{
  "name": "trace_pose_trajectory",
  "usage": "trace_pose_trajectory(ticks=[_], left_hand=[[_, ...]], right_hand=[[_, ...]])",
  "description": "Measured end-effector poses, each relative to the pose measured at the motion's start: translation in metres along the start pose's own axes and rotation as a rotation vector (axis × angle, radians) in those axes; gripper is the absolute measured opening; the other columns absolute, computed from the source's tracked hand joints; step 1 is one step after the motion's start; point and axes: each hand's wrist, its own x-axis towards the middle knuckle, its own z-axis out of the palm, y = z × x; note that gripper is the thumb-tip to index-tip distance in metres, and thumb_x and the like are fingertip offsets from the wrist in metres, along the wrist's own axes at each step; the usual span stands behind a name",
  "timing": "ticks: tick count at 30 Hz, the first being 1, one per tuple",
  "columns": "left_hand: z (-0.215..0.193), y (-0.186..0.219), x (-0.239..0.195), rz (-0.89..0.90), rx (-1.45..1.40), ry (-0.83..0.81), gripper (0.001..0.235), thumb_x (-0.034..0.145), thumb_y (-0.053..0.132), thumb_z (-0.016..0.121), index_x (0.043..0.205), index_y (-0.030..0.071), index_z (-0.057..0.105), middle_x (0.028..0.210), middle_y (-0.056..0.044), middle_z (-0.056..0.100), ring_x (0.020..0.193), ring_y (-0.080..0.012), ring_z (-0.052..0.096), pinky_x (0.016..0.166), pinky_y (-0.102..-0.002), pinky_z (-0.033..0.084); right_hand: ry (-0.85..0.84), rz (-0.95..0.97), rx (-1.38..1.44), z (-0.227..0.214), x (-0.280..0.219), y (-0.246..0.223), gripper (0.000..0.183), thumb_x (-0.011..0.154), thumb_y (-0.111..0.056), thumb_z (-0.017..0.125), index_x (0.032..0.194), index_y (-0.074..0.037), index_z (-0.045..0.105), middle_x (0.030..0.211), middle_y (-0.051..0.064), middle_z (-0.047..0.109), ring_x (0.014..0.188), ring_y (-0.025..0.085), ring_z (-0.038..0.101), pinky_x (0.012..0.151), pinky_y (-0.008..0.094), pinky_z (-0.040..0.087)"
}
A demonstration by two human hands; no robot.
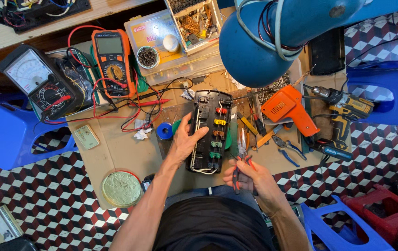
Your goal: The person works on an open electronic device on a cluttered workbench. They apply blue tape to a component, use a heat gun to warm a section, and manipulate internal wires with pliers and their hands.
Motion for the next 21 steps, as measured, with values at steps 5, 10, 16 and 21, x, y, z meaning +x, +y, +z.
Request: trace_pose_trajectory(ticks=[5, 10, 16, 21], left_hand=[[-0.016, -0.007, 0.023, 0.17, 0.036, -0.22, 0.075, 0.092, 0.022, 0.074, 0.156, 0.005, 0.038, 0.132, -0.014, 0.066, 0.119, -0.0182, 0.063, 0.101, -0.033, 0.05], [-0.016, 0.002, 0.038, 0.311, 0.509, -0.056, 0.071, 0.09, 0.024, 0.075, 0.151, 0.004, 0.045, 0.128, -0.021, 0.063, 0.12, -0.03, 0.061, 0.103, -0.04, 0.047], [0.005, 0.02, 0.015, 0.481, 0.864, 0.323, 0.057, 0.082, 0.018, 0.077, 0.135, 0.006, 0.062, 0.109, -0.017, 0.064, 0.104, -0.0374, 0.059, 0.09, -0.046, 0.048], [0.053, 0.018, -0.011, 0.563, 0.827, 0.514, 0.025, 0.091, 0.014, 0.072, 0.115, 0.009, 0.072, 0.105, -0.012, 0.067, 0.1, -0.0328, 0.062, 0.089, -0.044, 0.05]], right_hand=[[0.357, -0.062, -0.496, -0.054, 0.02, 0.038, 0.039, 0.1, -0.035, 0.056, 0.111, 0.001, 0.068, 0.094, 0.018, 0.074, 0.082, 0.027, 0.073, 0.077, 0.041, 0.06], [0.545, -0.534, -1.127, -0.111, 0.055, 0.047, 0.032, 0.102, -0.035, 0.057, 0.11, -0.005, 0.065, 0.095, 0.02, 0.067, 0.093, 0.038, 0.066, 0.083, 0.049, 0.052], [0.571, -0.501, -1.431, -0.13, 0.081, 0.015, 0.043, 0.092, -0.034, 0.065, 0.119, 0.0, 0.061, 0.114, 0.027, 0.061, 0.105, 0.044, 0.061, 0.089, 0.051, 0.051], [0.663, -1.005, -1.283, -0.146, 0.055, -0.029, 0.041, 0.097, -0.026, 0.064, 0.126, 0.002, 0.06, 0.129, 0.026, 0.058, 0.12, 0.044, 0.059, 0.103, 0.05, 0.048]])
